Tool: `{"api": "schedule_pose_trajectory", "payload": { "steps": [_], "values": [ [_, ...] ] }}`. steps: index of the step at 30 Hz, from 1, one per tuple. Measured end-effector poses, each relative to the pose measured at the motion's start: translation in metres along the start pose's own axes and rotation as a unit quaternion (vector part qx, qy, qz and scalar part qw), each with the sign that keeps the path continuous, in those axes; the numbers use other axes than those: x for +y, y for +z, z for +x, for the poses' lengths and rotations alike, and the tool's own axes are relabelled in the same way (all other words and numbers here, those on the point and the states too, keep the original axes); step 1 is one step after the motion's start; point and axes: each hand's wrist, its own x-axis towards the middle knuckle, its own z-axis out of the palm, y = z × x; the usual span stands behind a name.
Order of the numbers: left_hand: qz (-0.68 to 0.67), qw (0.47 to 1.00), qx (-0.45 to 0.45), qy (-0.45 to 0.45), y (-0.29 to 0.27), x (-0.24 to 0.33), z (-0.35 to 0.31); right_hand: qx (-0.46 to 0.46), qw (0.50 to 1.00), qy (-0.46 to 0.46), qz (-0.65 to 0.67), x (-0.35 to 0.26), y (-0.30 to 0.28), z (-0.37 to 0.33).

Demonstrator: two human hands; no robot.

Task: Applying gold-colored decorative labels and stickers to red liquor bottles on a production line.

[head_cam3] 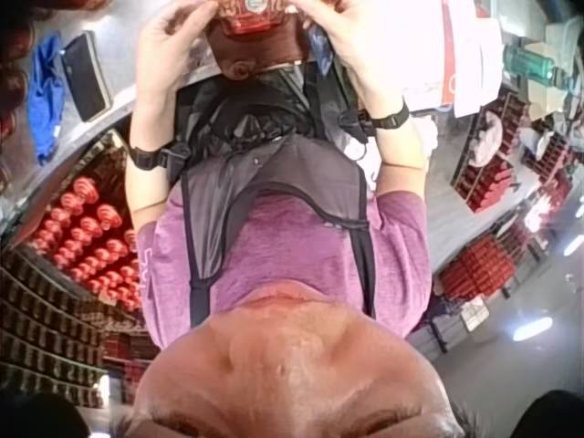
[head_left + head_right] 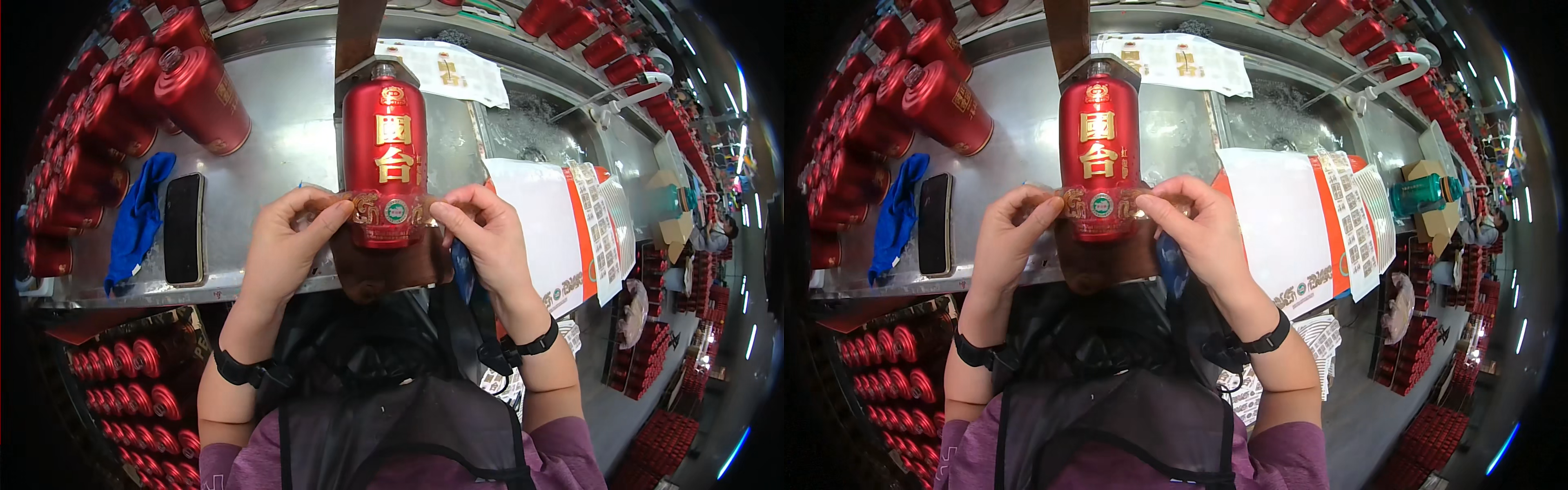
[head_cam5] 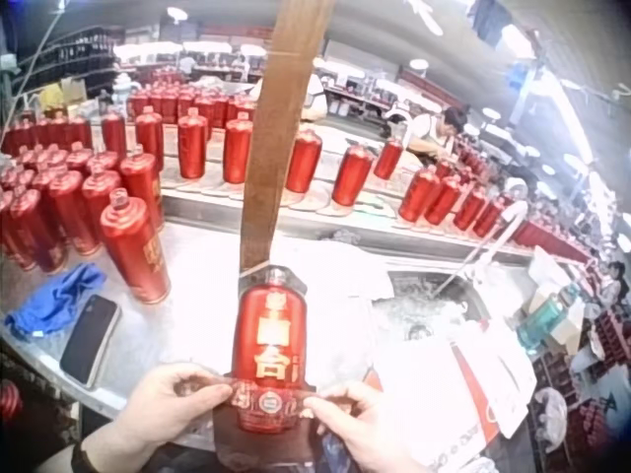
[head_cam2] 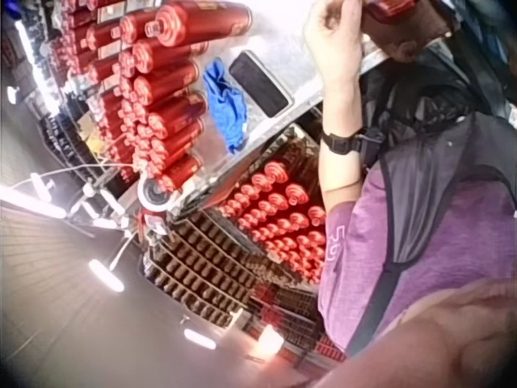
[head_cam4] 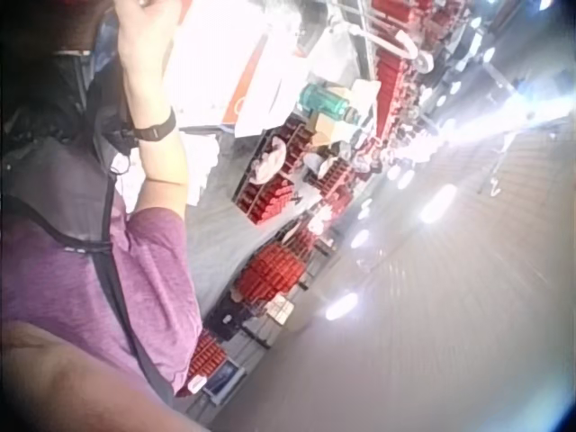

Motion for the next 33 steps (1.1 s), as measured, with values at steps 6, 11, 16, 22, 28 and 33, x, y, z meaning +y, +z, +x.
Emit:
{"api": "schedule_pose_trajectory", "payload": {
  "steps": [6, 11, 16, 22, 28, 33],
  "values": [
    [-0.053, 0.999, 0.011, 0.004, 0.0035, -0.0018, -0.003, -0.002, 1.0, 0.005, 0.026, 0.0008, -0.001, 0.002],
    [-0.062, 0.998, 0.015, 0.001, 0.0029, -0.0051, -0.0031, -0.005, 0.999, 0.014, 0.032, 0.0, -0.0017, 0.0042],
    [-0.066, 0.998, 0.012, -0.006, 0.001, -0.007, -0.0027, -0.005, 0.999, 0.014, 0.035, -0.0005, 0.0001, 0.0049],
    [-0.059, 0.998, 0.01, -0.005, 0.0012, -0.0062, -0.0017, -0.01, 0.999, 0.012, 0.033, 0.0005, -0.0005, 0.0061],
    [-0.057, 0.998, 0.013, -0.013, 0.0016, -0.0058, -0.0013, -0.014, 0.999, 0.011, 0.037, 0.002, -0.0002, 0.0083],
    [-0.054, 0.998, 0.013, -0.021, 0.0022, -0.0044, -0.0012, -0.018, 0.999, 0.013, 0.038, 0.0025, -0.0002, 0.0093]
  ]
}}
